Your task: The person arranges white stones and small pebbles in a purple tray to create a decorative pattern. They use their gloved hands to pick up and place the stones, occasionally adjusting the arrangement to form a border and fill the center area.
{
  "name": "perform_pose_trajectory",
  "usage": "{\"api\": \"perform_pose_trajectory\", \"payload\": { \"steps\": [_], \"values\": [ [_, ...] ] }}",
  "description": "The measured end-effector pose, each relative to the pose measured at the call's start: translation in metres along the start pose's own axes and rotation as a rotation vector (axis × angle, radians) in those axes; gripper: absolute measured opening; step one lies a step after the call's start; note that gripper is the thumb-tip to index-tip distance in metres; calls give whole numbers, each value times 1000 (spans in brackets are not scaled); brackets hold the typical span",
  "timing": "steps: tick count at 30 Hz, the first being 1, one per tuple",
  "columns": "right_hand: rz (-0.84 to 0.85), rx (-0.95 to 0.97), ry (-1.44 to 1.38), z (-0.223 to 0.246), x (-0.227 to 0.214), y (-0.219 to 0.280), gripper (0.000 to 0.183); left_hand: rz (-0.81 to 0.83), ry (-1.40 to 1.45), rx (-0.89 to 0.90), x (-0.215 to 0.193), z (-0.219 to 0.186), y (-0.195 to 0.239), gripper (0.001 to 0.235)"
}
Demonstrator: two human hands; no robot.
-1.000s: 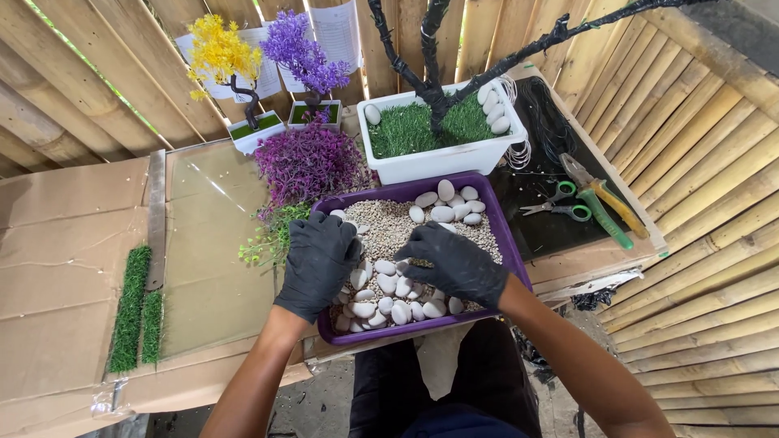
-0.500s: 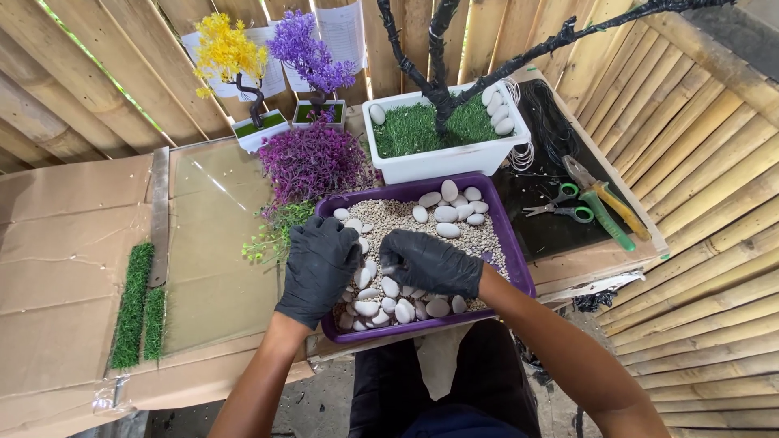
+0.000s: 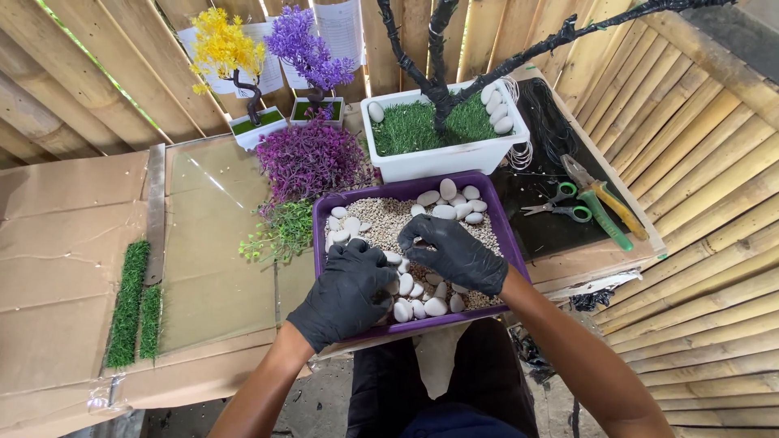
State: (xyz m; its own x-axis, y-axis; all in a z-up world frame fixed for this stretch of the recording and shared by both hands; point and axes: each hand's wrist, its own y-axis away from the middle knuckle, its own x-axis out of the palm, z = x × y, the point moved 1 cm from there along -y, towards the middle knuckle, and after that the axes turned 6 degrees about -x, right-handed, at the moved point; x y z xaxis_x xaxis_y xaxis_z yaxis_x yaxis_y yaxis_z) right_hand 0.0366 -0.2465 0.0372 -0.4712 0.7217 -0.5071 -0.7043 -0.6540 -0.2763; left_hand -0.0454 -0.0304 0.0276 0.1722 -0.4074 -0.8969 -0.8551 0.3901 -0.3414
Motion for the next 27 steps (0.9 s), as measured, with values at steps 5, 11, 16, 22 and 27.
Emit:
{"api": "perform_pose_trajectory", "payload": {
  "steps": [5, 11, 16, 22, 27],
  "values": [
    [207, -233, 208, 2, 8, 4, 13, 40, 103, -13, 2, 3, -1, 19],
    [238, -316, 336, -28, 15, 20, 20, 5, -7, 20, 10, 3, -4, 20],
    [196, -252, 428, -32, 13, 22, 13, 34, -7, 11, 24, 2, -4, 32],
    [237, -246, 471, -45, 16, 30, 14, 80, -141, 0, 47, 10, -10, 32],
    [205, -232, 451, -20, 4, 48, 13, 60, -214, 46, 58, 16, -10, 27]
  ]
}}
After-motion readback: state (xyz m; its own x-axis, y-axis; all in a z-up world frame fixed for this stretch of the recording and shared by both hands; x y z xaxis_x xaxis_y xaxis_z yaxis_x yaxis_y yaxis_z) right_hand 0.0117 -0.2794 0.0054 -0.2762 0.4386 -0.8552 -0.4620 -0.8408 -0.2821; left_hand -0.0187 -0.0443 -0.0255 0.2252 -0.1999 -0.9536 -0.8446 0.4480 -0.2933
